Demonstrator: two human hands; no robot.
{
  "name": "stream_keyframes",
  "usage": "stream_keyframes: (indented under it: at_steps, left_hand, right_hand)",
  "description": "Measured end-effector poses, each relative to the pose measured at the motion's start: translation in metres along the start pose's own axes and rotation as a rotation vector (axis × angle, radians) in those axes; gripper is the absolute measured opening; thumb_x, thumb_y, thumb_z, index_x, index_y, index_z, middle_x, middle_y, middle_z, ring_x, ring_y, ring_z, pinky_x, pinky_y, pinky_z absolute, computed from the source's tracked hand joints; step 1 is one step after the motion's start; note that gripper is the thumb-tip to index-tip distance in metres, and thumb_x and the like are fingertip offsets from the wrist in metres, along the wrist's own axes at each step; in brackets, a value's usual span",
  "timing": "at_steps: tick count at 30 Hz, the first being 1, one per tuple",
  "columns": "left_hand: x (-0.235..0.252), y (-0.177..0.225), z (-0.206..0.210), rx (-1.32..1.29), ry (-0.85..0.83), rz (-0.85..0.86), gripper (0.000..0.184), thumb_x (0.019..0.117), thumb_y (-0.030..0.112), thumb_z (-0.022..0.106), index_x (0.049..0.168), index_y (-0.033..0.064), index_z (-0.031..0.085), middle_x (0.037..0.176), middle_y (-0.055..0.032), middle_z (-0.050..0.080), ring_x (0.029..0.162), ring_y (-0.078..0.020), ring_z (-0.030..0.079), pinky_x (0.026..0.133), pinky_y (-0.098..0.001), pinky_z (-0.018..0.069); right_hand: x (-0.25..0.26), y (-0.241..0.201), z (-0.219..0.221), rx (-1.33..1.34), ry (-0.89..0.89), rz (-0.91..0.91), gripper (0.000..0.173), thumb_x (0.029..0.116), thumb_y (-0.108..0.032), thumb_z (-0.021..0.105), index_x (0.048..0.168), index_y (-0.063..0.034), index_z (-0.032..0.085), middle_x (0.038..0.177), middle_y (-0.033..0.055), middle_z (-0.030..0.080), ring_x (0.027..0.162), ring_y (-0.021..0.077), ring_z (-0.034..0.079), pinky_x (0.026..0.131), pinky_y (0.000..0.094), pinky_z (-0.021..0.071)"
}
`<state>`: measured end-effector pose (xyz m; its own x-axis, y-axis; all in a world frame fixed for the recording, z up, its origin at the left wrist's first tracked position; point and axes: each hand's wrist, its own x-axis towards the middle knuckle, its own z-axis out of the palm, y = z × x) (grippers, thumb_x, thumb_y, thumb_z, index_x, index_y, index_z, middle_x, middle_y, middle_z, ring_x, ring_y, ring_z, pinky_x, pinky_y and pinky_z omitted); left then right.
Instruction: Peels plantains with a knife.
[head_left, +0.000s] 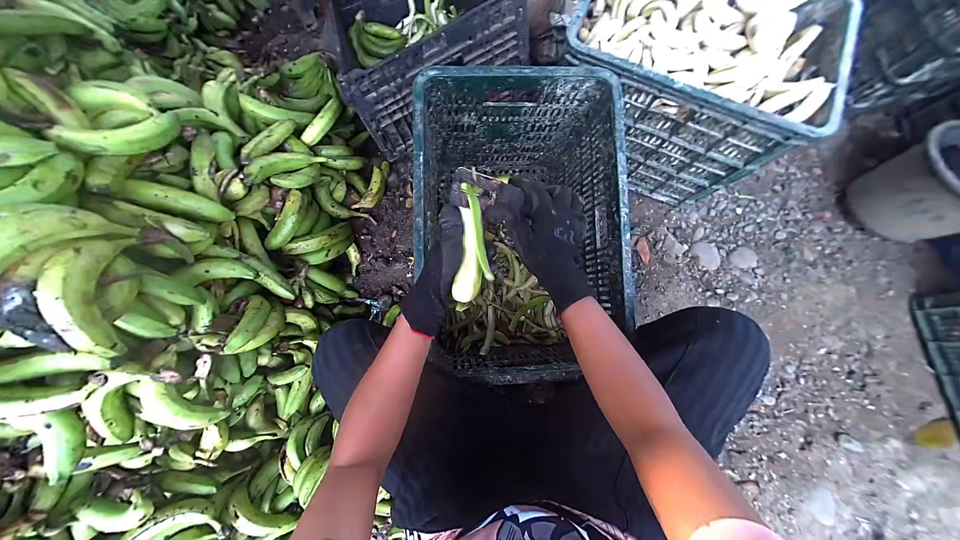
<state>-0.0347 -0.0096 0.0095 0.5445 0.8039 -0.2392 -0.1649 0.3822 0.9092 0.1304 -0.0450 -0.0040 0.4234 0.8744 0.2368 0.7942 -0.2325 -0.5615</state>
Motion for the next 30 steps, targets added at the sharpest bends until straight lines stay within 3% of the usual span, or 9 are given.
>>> stream_keyframes:
  at_steps: [3, 5, 7, 10, 12, 14, 19, 24, 30]
  left_hand:
    - [-0.007, 0.003, -0.005, 0.109, -0.017, 0.001, 0.057, 0.1104, 0.044, 0.009, 0.123, 0.0084, 0.052, 0.079, -0.0034, 0.063, 0.063, -0.0121, 0.064, 0.053, -0.0275, 0.0571]
    - [-0.013, -0.001, -0.003, 0.16, -0.04, -0.124, 0.058, 0.1098, 0.047, 0.01, 0.126, 0.0083, 0.05, 0.077, -0.0047, 0.062, 0.061, -0.0138, 0.063, 0.052, -0.0283, 0.0552]
    - [-0.014, -0.006, -0.004, 0.144, -0.043, -0.214, 0.061, 0.1094, 0.052, 0.01, 0.142, 0.0129, 0.045, 0.078, -0.007, 0.064, 0.062, -0.0167, 0.065, 0.051, -0.0294, 0.0561]
    - [-0.006, 0.005, -0.012, 0.123, 0.016, -0.134, 0.065, 0.108, 0.052, 0.004, 0.148, 0.0152, 0.04, 0.082, -0.007, 0.068, 0.068, -0.018, 0.069, 0.056, -0.0303, 0.058]
    - [-0.004, 0.013, -0.013, 0.069, 0.027, -0.104, 0.067, 0.1076, 0.05, 0.0, 0.145, 0.0141, 0.043, 0.082, -0.0067, 0.067, 0.067, -0.0179, 0.069, 0.055, -0.0301, 0.0589]
    - [-0.002, 0.018, -0.01, 0.046, 0.016, -0.122, 0.066, 0.108, 0.05, 0.0, 0.131, 0.0116, 0.048, 0.079, -0.0071, 0.068, 0.064, -0.0174, 0.068, 0.051, -0.0282, 0.057]
    - [0.009, 0.004, -0.024, -0.103, -0.165, -0.172, 0.051, 0.1101, 0.041, 0.014, 0.107, 0.0106, 0.055, 0.073, -0.0057, 0.065, 0.059, -0.0159, 0.067, 0.046, -0.0268, 0.0558]
    - [0.005, 0.0, -0.022, -0.035, -0.17, -0.277, 0.044, 0.112, 0.035, 0.019, 0.106, 0.0095, 0.054, 0.073, -0.0058, 0.065, 0.06, -0.0153, 0.067, 0.048, -0.0259, 0.056]
    - [-0.009, 0.0, -0.017, 0.029, -0.249, -0.299, 0.063, 0.1096, 0.044, 0.005, 0.14, 0.0069, 0.046, 0.079, -0.0081, 0.067, 0.061, -0.0161, 0.069, 0.049, -0.0268, 0.0585]
  right_hand:
    - [0.005, 0.001, 0.0, -0.013, -0.025, 0.009, 0.059, 0.0969, -0.064, 0.045, 0.142, -0.0295, 0.062, 0.131, 0.0237, 0.061, 0.124, 0.0464, 0.053, 0.094, 0.0677, 0.0402]
    - [0.014, 0.004, -0.006, 0.047, -0.111, 0.147, 0.054, 0.1021, -0.057, 0.044, 0.146, -0.0277, 0.058, 0.139, 0.0242, 0.057, 0.129, 0.0456, 0.052, 0.098, 0.0681, 0.0417]
    - [0.026, 0.014, -0.011, 0.173, -0.098, 0.219, 0.055, 0.1036, -0.058, 0.041, 0.145, -0.0252, 0.059, 0.141, 0.0206, 0.058, 0.132, 0.042, 0.052, 0.102, 0.0677, 0.0404]
    - [0.022, 0.015, -0.015, 0.269, -0.089, 0.148, 0.061, 0.1011, -0.063, 0.038, 0.144, -0.0242, 0.059, 0.141, 0.0159, 0.059, 0.134, 0.0366, 0.051, 0.108, 0.0644, 0.0365]
    - [0.011, 0.005, -0.015, 0.22, -0.159, 0.104, 0.056, 0.1048, -0.057, 0.038, 0.144, -0.0224, 0.059, 0.139, 0.0195, 0.059, 0.131, 0.0404, 0.052, 0.106, 0.0667, 0.038]
    - [0.003, 0.001, -0.009, 0.167, -0.211, 0.059, 0.057, 0.1047, -0.057, 0.035, 0.142, -0.0228, 0.06, 0.132, 0.0208, 0.062, 0.125, 0.0436, 0.055, 0.096, 0.0694, 0.0414]
    - [-0.015, 0.003, -0.007, 0.079, -0.345, -0.106, 0.065, 0.1008, -0.066, 0.031, 0.136, -0.0228, 0.065, 0.124, 0.019, 0.065, 0.12, 0.0432, 0.058, 0.09, 0.0676, 0.0442]
    - [-0.009, 0.019, -0.005, 0.008, -0.304, -0.144, 0.069, 0.0991, -0.07, 0.029, 0.134, -0.0232, 0.066, 0.123, 0.0184, 0.066, 0.119, 0.0439, 0.058, 0.085, 0.066, 0.0454]
    - [0.0, 0.075, 0.003, 0.187, -0.313, 0.18, 0.066, 0.1031, -0.065, 0.034, 0.133, -0.0154, 0.065, 0.125, 0.0158, 0.067, 0.121, 0.0348, 0.061, 0.1, 0.065, 0.0438]
